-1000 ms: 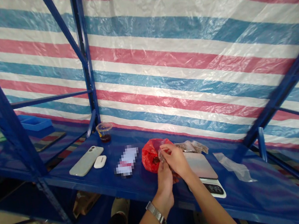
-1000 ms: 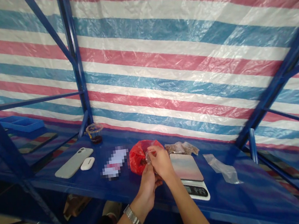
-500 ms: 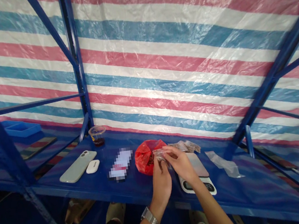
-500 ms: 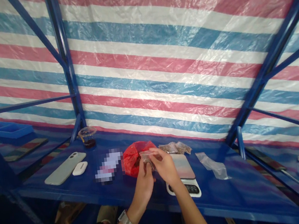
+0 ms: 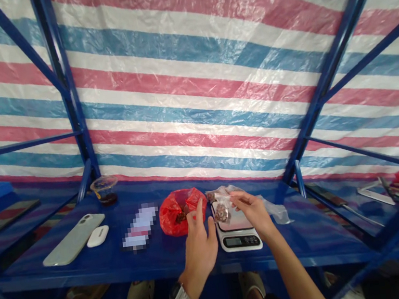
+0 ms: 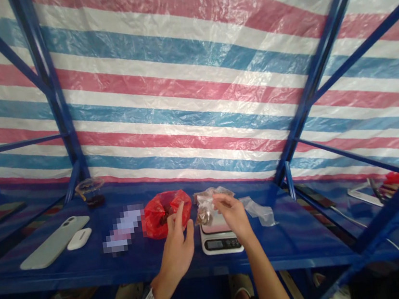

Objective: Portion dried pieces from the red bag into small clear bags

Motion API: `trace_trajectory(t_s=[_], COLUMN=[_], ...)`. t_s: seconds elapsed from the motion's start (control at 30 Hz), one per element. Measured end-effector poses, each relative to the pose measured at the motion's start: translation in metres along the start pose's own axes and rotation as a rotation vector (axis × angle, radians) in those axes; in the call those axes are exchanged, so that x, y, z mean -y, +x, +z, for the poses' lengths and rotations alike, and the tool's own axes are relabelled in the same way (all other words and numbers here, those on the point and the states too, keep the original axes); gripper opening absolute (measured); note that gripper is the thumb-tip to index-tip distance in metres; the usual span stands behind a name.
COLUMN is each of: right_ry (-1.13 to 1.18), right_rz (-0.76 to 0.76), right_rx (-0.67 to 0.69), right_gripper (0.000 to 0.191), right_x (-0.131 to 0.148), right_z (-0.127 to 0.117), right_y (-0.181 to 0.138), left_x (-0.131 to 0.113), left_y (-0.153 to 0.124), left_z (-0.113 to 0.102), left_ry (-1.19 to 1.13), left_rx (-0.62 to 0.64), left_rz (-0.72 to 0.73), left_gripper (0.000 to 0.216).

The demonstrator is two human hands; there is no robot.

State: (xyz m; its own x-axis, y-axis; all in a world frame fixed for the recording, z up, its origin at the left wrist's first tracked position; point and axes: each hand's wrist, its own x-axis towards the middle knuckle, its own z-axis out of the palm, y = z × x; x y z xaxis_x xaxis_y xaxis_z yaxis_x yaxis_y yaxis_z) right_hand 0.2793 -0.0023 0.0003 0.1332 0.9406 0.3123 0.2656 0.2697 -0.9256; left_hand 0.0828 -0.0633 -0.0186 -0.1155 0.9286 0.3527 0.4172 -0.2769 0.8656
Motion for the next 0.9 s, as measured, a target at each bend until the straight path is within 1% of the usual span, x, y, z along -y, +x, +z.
trace_trajectory(t_s=[0.1,0.17,0.27,0.37,0.5,0.63,0.9], right_ry=[-0.184,-0.339,-0.478,-0.509,-0.495,-0.491,-0.495], right_rz=[0.023,0.007,-0.031,-0.056,-0.070,-0.064,-0.037], right_rx=[-0.087,-0.134,-0.168,-0.187,-0.223,-0.204,-0.185], right_gripper=[0.037,0.030,0.032,0.034,0.034,0.035,0.034], right_x=[-0.024,-0.035,-0.041,-0.041,-0.043,-0.048,-0.055], right_z=[-0.018,-0.023,-0.025,-0.028,-0.037,-0.047,-0.065], right_y=[0.007,0.008,0.007,0.005,0.004,0.000,-0.006], left_x=[0.001,0.002,0.003,0.006,0.008,0.010,0.012], left_y=[0.001,0.002,0.003,0.003,0.002,0.002,0.003], left_z=[0.000,0.001,0.002,0.003,0.004,0.004,-0.002], left_ry=[0.024,0.041,0.058,0.070,0.079,0.074,0.149], left_rx=[0.010,0.009,-0.001,-0.014,-0.017,0.020,0.058], left_rz=[0.005,0.017,0.020,0.035,0.069,0.117,0.165], left_gripper=[0.053,0.052,0.050,0.047,0.043,0.042,0.039])
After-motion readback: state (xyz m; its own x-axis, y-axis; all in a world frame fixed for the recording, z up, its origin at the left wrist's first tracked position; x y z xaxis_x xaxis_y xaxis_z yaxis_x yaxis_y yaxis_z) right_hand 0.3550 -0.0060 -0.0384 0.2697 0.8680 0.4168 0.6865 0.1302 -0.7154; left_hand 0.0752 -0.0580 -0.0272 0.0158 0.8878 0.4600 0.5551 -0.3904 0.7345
